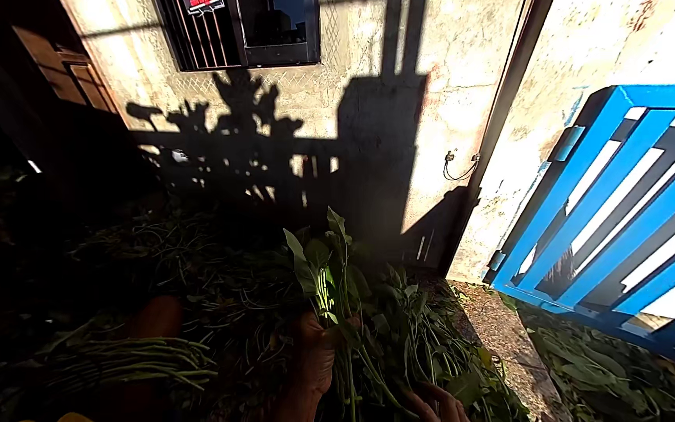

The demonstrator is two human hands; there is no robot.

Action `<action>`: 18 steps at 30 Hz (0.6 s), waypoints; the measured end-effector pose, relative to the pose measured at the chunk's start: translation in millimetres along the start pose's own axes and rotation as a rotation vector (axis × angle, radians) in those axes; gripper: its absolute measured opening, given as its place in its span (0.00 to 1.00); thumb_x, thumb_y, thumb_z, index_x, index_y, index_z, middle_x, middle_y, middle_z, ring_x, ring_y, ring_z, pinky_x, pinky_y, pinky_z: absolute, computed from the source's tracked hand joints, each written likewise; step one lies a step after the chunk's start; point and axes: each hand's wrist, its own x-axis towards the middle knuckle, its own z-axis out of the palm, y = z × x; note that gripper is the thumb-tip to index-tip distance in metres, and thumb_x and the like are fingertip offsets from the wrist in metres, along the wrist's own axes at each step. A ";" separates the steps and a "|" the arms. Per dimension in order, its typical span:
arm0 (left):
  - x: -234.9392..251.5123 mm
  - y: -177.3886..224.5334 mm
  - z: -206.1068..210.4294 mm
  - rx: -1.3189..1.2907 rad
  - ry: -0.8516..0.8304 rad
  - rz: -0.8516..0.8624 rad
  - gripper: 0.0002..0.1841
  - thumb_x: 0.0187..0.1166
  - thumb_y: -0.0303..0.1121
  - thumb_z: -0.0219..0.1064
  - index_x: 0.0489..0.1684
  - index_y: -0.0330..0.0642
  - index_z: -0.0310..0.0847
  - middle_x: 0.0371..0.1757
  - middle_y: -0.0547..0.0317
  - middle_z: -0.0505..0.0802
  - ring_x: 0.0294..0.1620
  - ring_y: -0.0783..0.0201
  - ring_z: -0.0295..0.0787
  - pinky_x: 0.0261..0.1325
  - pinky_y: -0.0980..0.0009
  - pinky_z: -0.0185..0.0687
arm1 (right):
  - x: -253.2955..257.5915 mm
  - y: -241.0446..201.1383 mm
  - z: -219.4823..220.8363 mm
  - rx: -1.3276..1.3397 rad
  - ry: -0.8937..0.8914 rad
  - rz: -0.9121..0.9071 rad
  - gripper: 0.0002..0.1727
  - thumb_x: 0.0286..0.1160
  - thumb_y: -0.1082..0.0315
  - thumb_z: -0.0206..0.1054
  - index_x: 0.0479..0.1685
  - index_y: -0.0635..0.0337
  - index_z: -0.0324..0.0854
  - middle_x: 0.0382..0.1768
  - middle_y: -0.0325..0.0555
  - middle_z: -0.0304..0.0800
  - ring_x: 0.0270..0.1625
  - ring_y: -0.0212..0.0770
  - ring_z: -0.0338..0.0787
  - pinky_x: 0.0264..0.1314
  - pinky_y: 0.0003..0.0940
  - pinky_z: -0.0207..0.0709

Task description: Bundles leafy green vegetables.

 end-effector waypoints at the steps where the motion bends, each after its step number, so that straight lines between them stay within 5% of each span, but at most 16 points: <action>1: -1.9 -1.0 0.4 0.024 -0.035 -0.009 0.18 0.59 0.17 0.78 0.47 0.23 0.79 0.39 0.35 0.93 0.40 0.48 0.95 0.47 0.56 0.93 | 6.2 -5.7 -0.1 -0.039 -0.057 0.024 0.34 0.62 0.32 0.76 0.66 0.41 0.89 0.72 0.60 0.82 0.79 0.63 0.76 0.81 0.66 0.64; 3: -5.2 -6.1 2.5 0.057 -0.118 -0.029 0.22 0.61 0.18 0.80 0.52 0.23 0.77 0.40 0.36 0.94 0.41 0.48 0.95 0.49 0.55 0.94 | 21.8 -20.2 1.5 -0.054 -0.153 0.073 0.44 0.60 0.21 0.68 0.69 0.43 0.87 0.75 0.58 0.81 0.83 0.64 0.72 0.84 0.75 0.53; 6: -8.2 -10.6 8.8 0.094 -0.178 -0.060 0.20 0.60 0.16 0.80 0.51 0.24 0.80 0.40 0.37 0.95 0.42 0.47 0.96 0.52 0.54 0.95 | 44.8 -40.0 6.0 0.325 -0.246 0.235 0.48 0.63 0.30 0.74 0.73 0.63 0.81 0.64 0.52 0.90 0.74 0.52 0.82 0.87 0.67 0.54; 8: -8.7 -11.5 8.8 0.078 -0.179 -0.054 0.20 0.59 0.14 0.80 0.50 0.23 0.80 0.40 0.36 0.94 0.41 0.47 0.96 0.52 0.53 0.94 | 54.7 -50.5 7.9 0.713 -0.216 0.372 0.38 0.61 0.53 0.83 0.69 0.67 0.78 0.54 0.46 0.93 0.58 0.37 0.92 0.72 0.41 0.83; 9: -8.3 -10.6 8.4 0.070 -0.161 -0.048 0.19 0.59 0.14 0.79 0.48 0.23 0.80 0.39 0.36 0.94 0.41 0.46 0.96 0.51 0.53 0.95 | 57.7 -56.5 6.3 0.868 -0.177 0.419 0.31 0.63 0.66 0.81 0.66 0.69 0.78 0.50 0.47 0.94 0.53 0.36 0.93 0.63 0.37 0.88; 13: -4.3 -8.5 6.0 0.041 -0.031 -0.064 0.18 0.60 0.14 0.80 0.47 0.21 0.81 0.40 0.34 0.94 0.39 0.45 0.96 0.48 0.53 0.95 | 52.7 -61.1 6.9 0.925 0.021 0.324 0.11 0.78 0.73 0.66 0.54 0.67 0.86 0.44 0.46 0.90 0.44 0.37 0.89 0.47 0.34 0.86; 15: -2.4 -7.8 5.8 0.012 0.036 -0.089 0.16 0.63 0.14 0.79 0.47 0.20 0.80 0.39 0.31 0.94 0.37 0.42 0.96 0.44 0.51 0.96 | 51.1 -64.8 7.7 1.065 0.148 0.413 0.14 0.83 0.73 0.52 0.56 0.66 0.81 0.44 0.46 0.90 0.45 0.37 0.90 0.50 0.36 0.86; 18: -0.2 -7.3 2.8 0.011 0.105 -0.077 0.12 0.66 0.15 0.76 0.44 0.21 0.81 0.37 0.34 0.94 0.36 0.45 0.96 0.43 0.53 0.96 | 55.8 -66.7 -2.5 1.516 0.235 0.616 0.16 0.93 0.68 0.41 0.65 0.67 0.69 0.52 0.58 0.92 0.58 0.51 0.94 0.67 0.50 0.86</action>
